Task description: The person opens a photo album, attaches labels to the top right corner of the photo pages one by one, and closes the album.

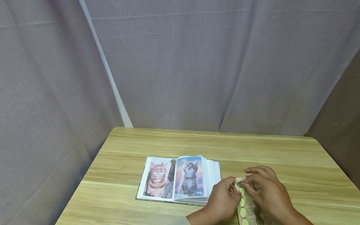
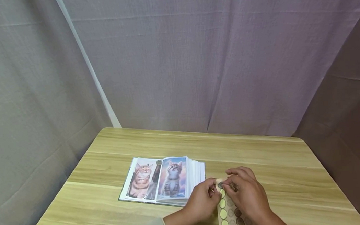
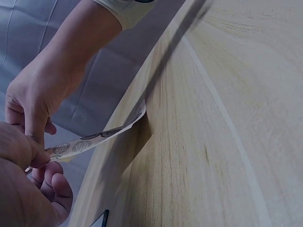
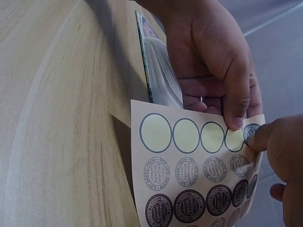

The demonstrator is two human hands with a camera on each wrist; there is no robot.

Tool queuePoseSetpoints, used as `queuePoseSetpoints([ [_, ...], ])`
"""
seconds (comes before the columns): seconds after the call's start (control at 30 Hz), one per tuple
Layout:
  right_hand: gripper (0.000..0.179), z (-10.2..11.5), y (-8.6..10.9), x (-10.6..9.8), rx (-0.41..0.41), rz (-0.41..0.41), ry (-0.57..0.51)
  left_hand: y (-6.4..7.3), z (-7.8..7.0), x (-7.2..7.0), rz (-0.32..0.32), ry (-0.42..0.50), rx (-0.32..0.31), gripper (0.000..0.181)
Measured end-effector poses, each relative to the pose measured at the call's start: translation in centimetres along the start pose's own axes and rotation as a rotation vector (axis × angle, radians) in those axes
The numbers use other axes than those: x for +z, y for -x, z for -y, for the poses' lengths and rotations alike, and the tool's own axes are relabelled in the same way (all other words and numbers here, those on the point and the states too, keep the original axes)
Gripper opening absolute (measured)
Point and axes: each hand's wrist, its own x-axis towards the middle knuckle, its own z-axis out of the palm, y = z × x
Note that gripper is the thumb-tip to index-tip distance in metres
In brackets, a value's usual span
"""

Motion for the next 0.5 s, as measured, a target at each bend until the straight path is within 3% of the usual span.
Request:
queuePoseSetpoints([
  [0.23, 0.029, -0.16, 0.19, 0.25, -0.001, -0.005, 0.013, 0.12, -0.01, 0.08, -0.021, 0.035, -0.007, 0.017],
  [0.5, 0.029, -0.12, 0.52, 0.4, 0.006, -0.019, 0.009, -0.01, -0.01, 0.28, -0.051, 0.092, -0.039, 0.035],
])
